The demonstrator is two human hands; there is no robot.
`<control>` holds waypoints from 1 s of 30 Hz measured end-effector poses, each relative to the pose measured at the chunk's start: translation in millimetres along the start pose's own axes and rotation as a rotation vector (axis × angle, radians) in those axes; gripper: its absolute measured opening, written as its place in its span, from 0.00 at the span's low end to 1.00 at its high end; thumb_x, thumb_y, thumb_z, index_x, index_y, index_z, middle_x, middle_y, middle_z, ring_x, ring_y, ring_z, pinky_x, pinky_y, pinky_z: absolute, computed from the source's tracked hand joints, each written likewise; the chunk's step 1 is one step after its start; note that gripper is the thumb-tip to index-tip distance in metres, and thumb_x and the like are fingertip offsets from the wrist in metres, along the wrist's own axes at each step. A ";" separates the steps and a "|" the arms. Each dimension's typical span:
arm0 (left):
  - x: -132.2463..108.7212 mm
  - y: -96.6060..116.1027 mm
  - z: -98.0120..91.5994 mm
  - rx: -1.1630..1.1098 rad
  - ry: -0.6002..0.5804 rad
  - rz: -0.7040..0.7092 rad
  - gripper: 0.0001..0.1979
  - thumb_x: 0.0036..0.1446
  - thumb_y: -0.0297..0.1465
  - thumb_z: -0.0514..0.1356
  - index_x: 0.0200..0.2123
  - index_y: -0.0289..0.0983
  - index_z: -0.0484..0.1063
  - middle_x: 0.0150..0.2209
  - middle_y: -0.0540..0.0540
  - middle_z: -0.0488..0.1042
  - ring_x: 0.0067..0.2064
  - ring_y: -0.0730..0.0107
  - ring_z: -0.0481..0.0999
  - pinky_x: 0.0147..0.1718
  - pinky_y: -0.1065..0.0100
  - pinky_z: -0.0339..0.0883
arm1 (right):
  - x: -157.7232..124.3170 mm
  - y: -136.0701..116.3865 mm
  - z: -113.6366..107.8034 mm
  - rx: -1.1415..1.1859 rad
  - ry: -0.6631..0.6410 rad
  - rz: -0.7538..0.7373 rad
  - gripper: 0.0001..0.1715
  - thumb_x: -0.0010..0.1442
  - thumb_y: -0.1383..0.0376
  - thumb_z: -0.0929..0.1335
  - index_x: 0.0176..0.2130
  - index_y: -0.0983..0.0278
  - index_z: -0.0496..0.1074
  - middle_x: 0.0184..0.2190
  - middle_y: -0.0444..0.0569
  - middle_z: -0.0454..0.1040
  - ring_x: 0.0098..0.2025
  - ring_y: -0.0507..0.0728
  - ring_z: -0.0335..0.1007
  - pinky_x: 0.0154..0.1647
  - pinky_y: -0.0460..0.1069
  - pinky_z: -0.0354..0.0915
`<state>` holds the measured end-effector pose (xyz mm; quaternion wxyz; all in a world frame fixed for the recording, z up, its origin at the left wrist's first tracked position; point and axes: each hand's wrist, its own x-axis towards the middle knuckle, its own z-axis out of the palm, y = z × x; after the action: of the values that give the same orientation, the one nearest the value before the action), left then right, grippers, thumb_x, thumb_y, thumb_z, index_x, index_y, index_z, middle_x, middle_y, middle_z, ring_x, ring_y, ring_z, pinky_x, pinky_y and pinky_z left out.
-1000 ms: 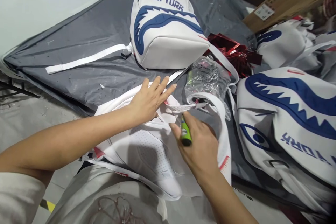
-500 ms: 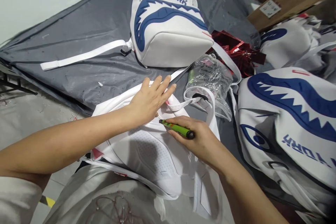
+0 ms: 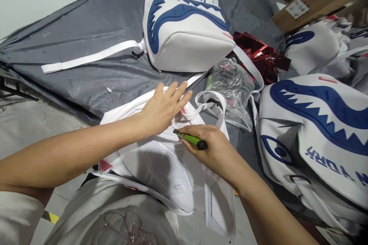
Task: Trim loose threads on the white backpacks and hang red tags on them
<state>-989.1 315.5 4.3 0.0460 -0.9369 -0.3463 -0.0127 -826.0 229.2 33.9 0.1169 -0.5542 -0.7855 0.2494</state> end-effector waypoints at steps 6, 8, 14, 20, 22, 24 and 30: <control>0.0 -0.1 1.7 -0.019 0.010 -0.002 0.44 0.57 0.35 0.62 0.72 0.34 0.45 0.73 0.35 0.43 0.68 0.46 0.51 0.60 0.47 0.55 | -0.5 -1.0 0.6 0.008 0.007 0.002 0.12 0.61 0.70 0.67 0.42 0.62 0.80 0.41 0.50 0.82 0.42 0.59 0.79 0.48 0.51 0.70; 0.0 -0.1 2.2 -0.017 0.014 0.000 0.43 0.58 0.34 0.61 0.72 0.34 0.45 0.73 0.35 0.44 0.68 0.46 0.52 0.60 0.47 0.55 | -0.7 -1.0 2.0 0.027 0.032 -0.010 0.13 0.61 0.70 0.67 0.43 0.63 0.80 0.42 0.50 0.82 0.44 0.59 0.79 0.49 0.51 0.70; 0.1 -0.1 2.7 -0.008 0.027 0.006 0.42 0.58 0.32 0.61 0.71 0.33 0.46 0.73 0.34 0.44 0.67 0.45 0.52 0.59 0.46 0.56 | -1.8 -2.8 2.4 0.017 0.077 0.001 0.13 0.61 0.70 0.68 0.44 0.63 0.79 0.42 0.50 0.82 0.45 0.59 0.79 0.50 0.52 0.69; -0.2 -0.7 0.8 -0.021 0.030 0.008 0.40 0.60 0.30 0.59 0.71 0.33 0.47 0.73 0.34 0.45 0.67 0.46 0.54 0.59 0.45 0.57 | -1.1 -5.3 -1.0 -0.048 -0.018 0.035 0.12 0.61 0.71 0.68 0.42 0.61 0.80 0.41 0.49 0.82 0.42 0.59 0.79 0.46 0.51 0.69; -0.4 -0.8 0.5 -0.018 0.028 0.008 0.39 0.59 0.30 0.59 0.71 0.33 0.47 0.73 0.35 0.45 0.67 0.46 0.53 0.59 0.45 0.57 | -1.5 -5.0 -0.4 -0.051 -0.008 0.026 0.13 0.61 0.70 0.68 0.43 0.62 0.79 0.41 0.49 0.82 0.42 0.60 0.78 0.47 0.52 0.68; -0.6 -0.9 0.1 -0.008 0.026 0.010 0.39 0.60 0.30 0.59 0.71 0.33 0.47 0.73 0.35 0.45 0.67 0.46 0.53 0.59 0.46 0.57 | -2.1 -4.5 1.1 -0.051 -0.004 0.022 0.13 0.61 0.70 0.67 0.43 0.62 0.79 0.41 0.49 0.82 0.42 0.60 0.79 0.47 0.52 0.68; -0.2 -1.3 -0.3 -0.052 0.011 0.009 0.38 0.60 0.28 0.57 0.71 0.33 0.47 0.73 0.35 0.44 0.68 0.46 0.52 0.61 0.45 0.55 | -0.3 -7.4 2.5 -0.119 -0.032 0.063 0.13 0.61 0.68 0.68 0.45 0.61 0.79 0.40 0.50 0.82 0.43 0.60 0.78 0.49 0.54 0.68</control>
<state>-990.1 316.4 4.6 0.0237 -0.9393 -0.3413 -0.0263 -833.1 226.3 35.7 0.0633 -0.5804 -0.7830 0.2143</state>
